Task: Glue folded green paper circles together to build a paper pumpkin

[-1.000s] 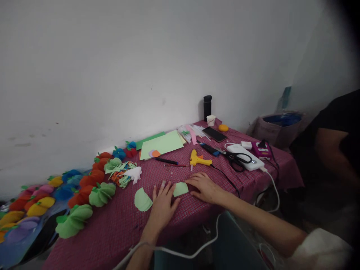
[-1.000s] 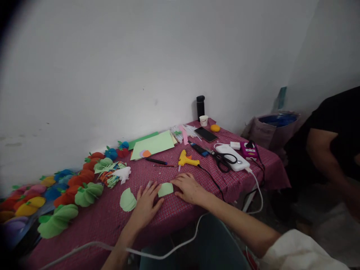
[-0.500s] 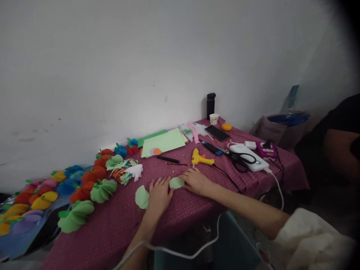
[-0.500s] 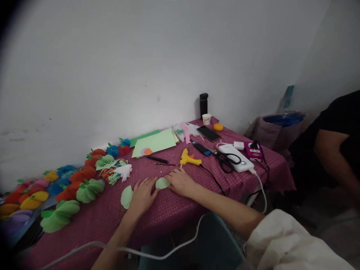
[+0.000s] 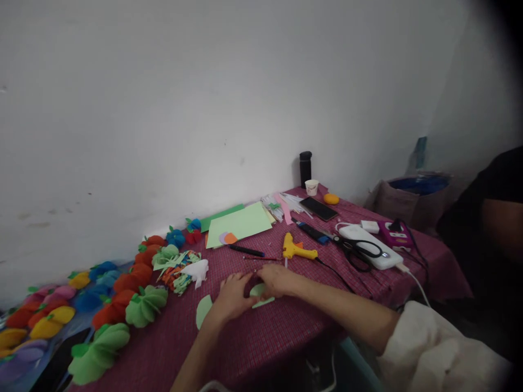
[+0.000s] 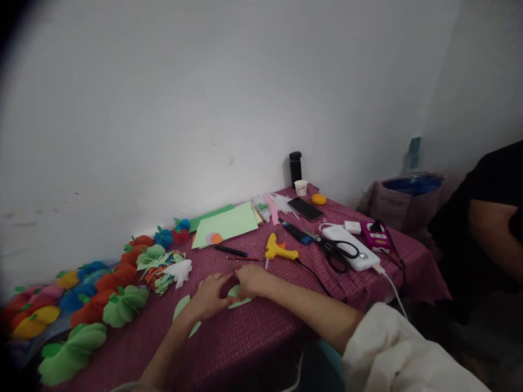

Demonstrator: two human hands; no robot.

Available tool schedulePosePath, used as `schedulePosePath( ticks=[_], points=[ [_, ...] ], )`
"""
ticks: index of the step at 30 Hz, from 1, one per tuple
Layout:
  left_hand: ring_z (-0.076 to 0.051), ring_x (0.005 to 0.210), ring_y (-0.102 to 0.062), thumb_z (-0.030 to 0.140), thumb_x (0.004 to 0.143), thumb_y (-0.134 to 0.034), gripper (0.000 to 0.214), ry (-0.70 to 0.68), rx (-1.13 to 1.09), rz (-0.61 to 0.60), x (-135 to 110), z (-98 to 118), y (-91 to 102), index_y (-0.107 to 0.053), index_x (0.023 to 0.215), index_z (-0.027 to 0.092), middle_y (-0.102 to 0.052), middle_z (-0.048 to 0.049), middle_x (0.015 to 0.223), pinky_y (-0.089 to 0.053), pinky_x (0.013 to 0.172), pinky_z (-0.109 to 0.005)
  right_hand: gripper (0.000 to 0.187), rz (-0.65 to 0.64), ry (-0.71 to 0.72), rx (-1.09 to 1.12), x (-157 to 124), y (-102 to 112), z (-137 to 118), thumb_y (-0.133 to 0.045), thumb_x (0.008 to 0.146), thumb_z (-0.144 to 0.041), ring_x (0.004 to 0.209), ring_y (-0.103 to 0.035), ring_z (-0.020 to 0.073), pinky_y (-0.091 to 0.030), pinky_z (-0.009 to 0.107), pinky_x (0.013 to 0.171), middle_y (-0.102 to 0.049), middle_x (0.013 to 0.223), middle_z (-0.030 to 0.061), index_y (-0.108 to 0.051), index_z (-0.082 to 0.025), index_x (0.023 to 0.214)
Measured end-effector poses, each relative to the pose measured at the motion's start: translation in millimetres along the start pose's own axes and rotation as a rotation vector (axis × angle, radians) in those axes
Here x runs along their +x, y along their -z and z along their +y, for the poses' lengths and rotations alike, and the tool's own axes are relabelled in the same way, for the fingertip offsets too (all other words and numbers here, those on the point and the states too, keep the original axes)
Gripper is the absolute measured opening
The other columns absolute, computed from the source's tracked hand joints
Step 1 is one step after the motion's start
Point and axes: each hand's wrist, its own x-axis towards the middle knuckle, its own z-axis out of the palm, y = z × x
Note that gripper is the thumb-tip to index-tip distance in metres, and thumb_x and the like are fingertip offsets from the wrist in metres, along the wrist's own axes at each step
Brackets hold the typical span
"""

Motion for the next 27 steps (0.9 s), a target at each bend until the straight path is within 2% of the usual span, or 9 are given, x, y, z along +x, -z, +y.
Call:
schedulePosePath(
  ticks=[5,8,12,15,17,18,22,24,27],
  points=[
    [-0.026,0.123,-0.042,0.043,0.069,-0.060,0.060,-0.046,-0.069,-0.030,-2,-8,-2.2,-0.050,0.126,0.028,-0.049,-0.0054,0.134,-0.032,0.101,-0.041,0.039,-0.102,-0.025,0.046,4,4,3,-0.074,0.060,-0.034,0.088,-0.063,0.0255,-0.046,0.030,0.071,-0.069,0.095,0.0084,-0.069,-0.021,0.096],
    [-0.026,0.124,-0.039,0.043,0.068,-0.062,0.048,-0.054,-0.174,-0.016,-3,-10,-3.7,-0.058,0.114,0.028,-0.048,-0.0046,0.134,-0.029,0.102,-0.042,0.032,-0.120,-0.008,0.117,7,4,7,-0.073,0.061,-0.033,0.083,-0.062,0.0225,-0.044,0.027,0.066,-0.069,0.089,0.0058,-0.069,-0.020,0.090],
    [-0.020,0.099,-0.053,0.035,0.071,-0.060,0.019,-0.028,-0.427,0.054,-1,-13,-5.5,-0.065,0.084,0.022,-0.064,-0.0035,0.101,-0.038,0.089,-0.034,0.021,-0.121,0.017,0.255,10,3,13,-0.068,0.069,-0.029,0.074,-0.061,0.0156,-0.041,0.022,0.060,-0.069,0.081,0.0010,-0.067,-0.019,0.088],
    [-0.016,0.076,-0.054,0.033,0.075,-0.054,0.017,0.028,-0.521,0.053,2,-19,-7.0,-0.062,0.076,0.019,-0.062,-0.0005,0.077,-0.041,0.071,-0.027,0.037,-0.078,-0.003,0.350,8,5,15,-0.067,0.072,-0.029,0.079,-0.061,0.0148,-0.043,0.021,0.063,-0.068,0.093,0.0034,-0.059,-0.017,0.106],
    [-0.013,0.068,-0.052,0.036,0.078,-0.050,0.021,0.053,-0.559,0.056,4,-21,-7.1,-0.061,0.076,0.017,-0.060,0.0007,0.071,-0.040,0.064,-0.024,0.056,-0.032,-0.022,0.434,6,8,17,-0.071,0.067,-0.032,0.086,-0.060,0.0165,-0.044,0.023,0.068,-0.066,0.103,0.0069,-0.052,-0.016,0.118],
    [-0.013,0.066,-0.051,0.037,0.079,-0.049,0.023,0.064,-0.579,0.064,4,-22,-6.7,-0.060,0.076,0.016,-0.059,0.0009,0.070,-0.039,0.062,-0.024,0.059,-0.016,-0.032,0.477,6,8,18,-0.072,0.066,-0.033,0.086,-0.060,0.0171,-0.044,0.023,0.068,-0.065,0.104,0.0074,-0.052,-0.016,0.118],
    [-0.013,0.065,-0.051,0.038,0.078,-0.052,0.025,0.101,-0.774,0.094,5,-17,-2.1,-0.060,0.076,0.015,-0.059,-0.0001,0.069,-0.038,0.061,-0.023,0.017,-0.013,-0.065,0.553,7,7,20,-0.063,0.073,-0.031,0.063,-0.055,0.0131,-0.037,0.021,0.053,-0.064,0.071,0.0002,-0.066,-0.017,0.083],
    [-0.013,0.066,-0.051,0.038,0.076,-0.056,0.025,0.119,-0.892,0.093,5,-13,-0.5,-0.062,0.078,0.014,-0.061,-0.0007,0.070,-0.039,0.061,-0.023,0.013,0.007,-0.073,0.556,8,4,21,-0.061,0.074,-0.029,0.057,-0.050,0.0110,-0.031,0.021,0.049,-0.058,0.061,-0.0024,-0.066,-0.017,0.072],
    [-0.011,0.061,-0.047,0.041,0.077,-0.055,0.028,0.138,-0.928,0.082,5,-10,-1.1,-0.065,0.075,0.014,-0.058,0.0011,0.063,-0.035,0.058,-0.022,0.012,0.037,-0.061,0.578,9,1,22,-0.063,0.072,-0.029,0.055,-0.046,0.0094,-0.028,0.020,0.048,-0.053,0.057,-0.0042,-0.063,-0.017,0.068]
  ],
)
